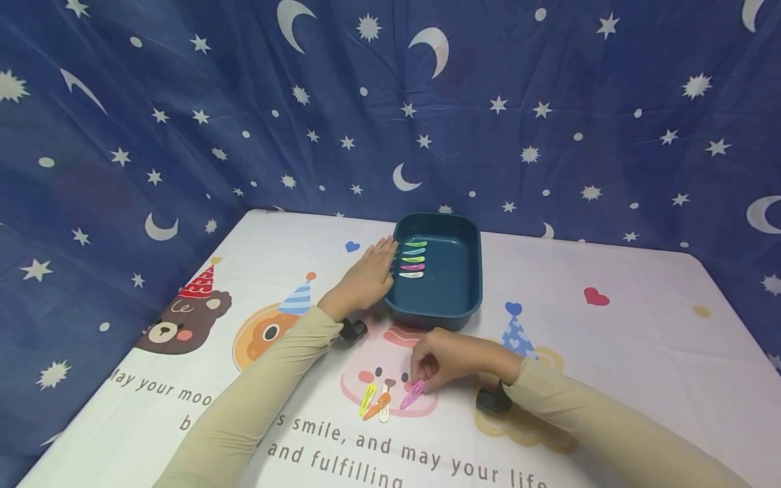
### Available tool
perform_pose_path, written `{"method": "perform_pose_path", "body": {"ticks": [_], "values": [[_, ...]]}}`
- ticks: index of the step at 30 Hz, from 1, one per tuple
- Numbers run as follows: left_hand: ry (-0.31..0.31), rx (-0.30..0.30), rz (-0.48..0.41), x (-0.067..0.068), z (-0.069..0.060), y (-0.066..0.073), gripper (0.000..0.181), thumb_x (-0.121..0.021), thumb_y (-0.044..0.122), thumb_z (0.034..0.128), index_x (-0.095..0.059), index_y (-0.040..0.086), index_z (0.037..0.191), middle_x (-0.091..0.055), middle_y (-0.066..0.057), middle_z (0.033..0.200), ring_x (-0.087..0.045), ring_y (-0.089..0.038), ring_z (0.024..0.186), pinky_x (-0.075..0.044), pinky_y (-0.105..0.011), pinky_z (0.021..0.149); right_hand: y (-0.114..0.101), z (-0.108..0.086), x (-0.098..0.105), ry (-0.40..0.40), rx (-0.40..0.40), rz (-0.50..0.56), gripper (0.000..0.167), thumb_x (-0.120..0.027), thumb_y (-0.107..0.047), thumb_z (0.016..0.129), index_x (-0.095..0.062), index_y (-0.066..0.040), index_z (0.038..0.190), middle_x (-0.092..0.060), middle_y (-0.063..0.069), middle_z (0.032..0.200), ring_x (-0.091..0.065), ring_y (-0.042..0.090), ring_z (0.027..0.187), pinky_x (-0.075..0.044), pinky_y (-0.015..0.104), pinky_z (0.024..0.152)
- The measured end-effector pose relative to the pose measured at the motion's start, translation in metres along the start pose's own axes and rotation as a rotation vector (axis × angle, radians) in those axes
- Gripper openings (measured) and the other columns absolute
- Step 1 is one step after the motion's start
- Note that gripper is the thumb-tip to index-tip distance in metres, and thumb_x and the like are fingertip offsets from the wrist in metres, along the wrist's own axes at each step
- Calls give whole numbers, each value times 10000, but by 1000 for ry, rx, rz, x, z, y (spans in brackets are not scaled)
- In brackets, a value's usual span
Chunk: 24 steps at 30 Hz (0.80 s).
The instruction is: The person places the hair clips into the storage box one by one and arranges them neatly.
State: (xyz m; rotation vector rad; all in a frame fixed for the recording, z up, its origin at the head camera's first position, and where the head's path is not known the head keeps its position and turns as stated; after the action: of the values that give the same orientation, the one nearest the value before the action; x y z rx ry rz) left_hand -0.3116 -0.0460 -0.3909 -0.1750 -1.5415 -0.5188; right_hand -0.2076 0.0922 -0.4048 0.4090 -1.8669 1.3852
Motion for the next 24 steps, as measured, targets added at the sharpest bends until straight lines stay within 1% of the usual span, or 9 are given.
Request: {"method": "perform_pose_path", "body": {"ticks": [2, 7, 9, 11, 15, 19, 22, 24], "values": [[1, 0, -1, 0, 0, 0, 617, -356, 177, 953, -131, -27, 1490, -107, -156, 1582, -85, -268, 1478, -72, -370, 1212, -1, -4, 3, 18, 3, 3, 118, -782, -108, 730, -721, -156, 819, -632, -77, 712, -506, -25, 639, -489, 156, 587], [4, 4, -4, -2, 1, -2, 618, -346, 177, 950, -127, -20, 1493, -106, -149, 1584, -63, -247, 1481, -69, -366, 1212, -7, -12, 16, 77, 43, -11, 113, -768, -77, 735, -713, -155, 796, -636, -75, 713, -514, -8, 638, -507, 196, 580], [3, 7, -10, -2, 1, -2, 618, -340, 177, 950, -122, -16, 1495, -100, -144, 1586, -47, -235, 1482, -64, -364, 1212, -9, -16, 23, 100, 38, -10, 123, -768, -64, 732, -714, -154, 795, -643, -73, 729, -527, -2, 642, -522, 220, 591], [3, 7, -15, -2, 1, -2, 619, -337, 178, 948, -121, -15, 1495, -96, -142, 1586, -48, -238, 1482, -64, -365, 1212, -12, -19, 31, 122, 9, 3, 135, -772, -52, 724, -716, -151, 797, -652, -70, 748, -540, 7, 651, -537, 249, 607], [1, 6, -16, -2, 0, -1, 614, -333, 175, 953, -119, -16, 1495, -92, -142, 1586, -51, -244, 1481, -64, -367, 1211, -17, -24, 51, 168, -39, 20, 150, -783, -39, 705, -721, -140, 797, -656, -50, 751, -553, 35, 657, -536, 228, 620], [4, 3, -12, -1, 1, -1, 613, -338, 174, 951, -126, -22, 1492, -97, -146, 1585, -75, -260, 1479, -73, -371, 1212, -20, -28, 74, 211, -63, 44, 118, -779, -48, 716, -721, -108, 799, -664, -16, 740, -556, 42, 645, -527, 206, 612], [6, 1, -15, -1, 1, 0, 615, -342, 174, 949, -130, -26, 1491, -101, -150, 1584, -89, -271, 1477, -79, -377, 1211, -19, -28, 90, 237, -125, 69, 103, -775, -58, 726, -722, -78, 812, -672, -1, 742, -551, 34, 638, -527, 215, 612], [3, 3, -17, -1, 1, -1, 615, -343, 175, 952, -126, -23, 1492, -98, -147, 1585, -82, -267, 1478, -74, -375, 1212, -17, -27, 100, 256, -180, 73, 106, -774, -60, 728, -723, -62, 822, -672, 8, 742, -547, 44, 632, -522, 215, 611]]}}
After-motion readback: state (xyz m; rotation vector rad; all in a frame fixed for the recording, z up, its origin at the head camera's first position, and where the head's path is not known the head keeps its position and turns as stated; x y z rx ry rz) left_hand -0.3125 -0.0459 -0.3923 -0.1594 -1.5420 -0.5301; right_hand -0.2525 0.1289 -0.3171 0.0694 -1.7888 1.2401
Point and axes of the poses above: each hand's wrist, its own z-axis towards the middle knuckle, its own x-axis out of the back of the hand, y = z × x, the point moved 5 cm from there along z, towards the middle knuckle
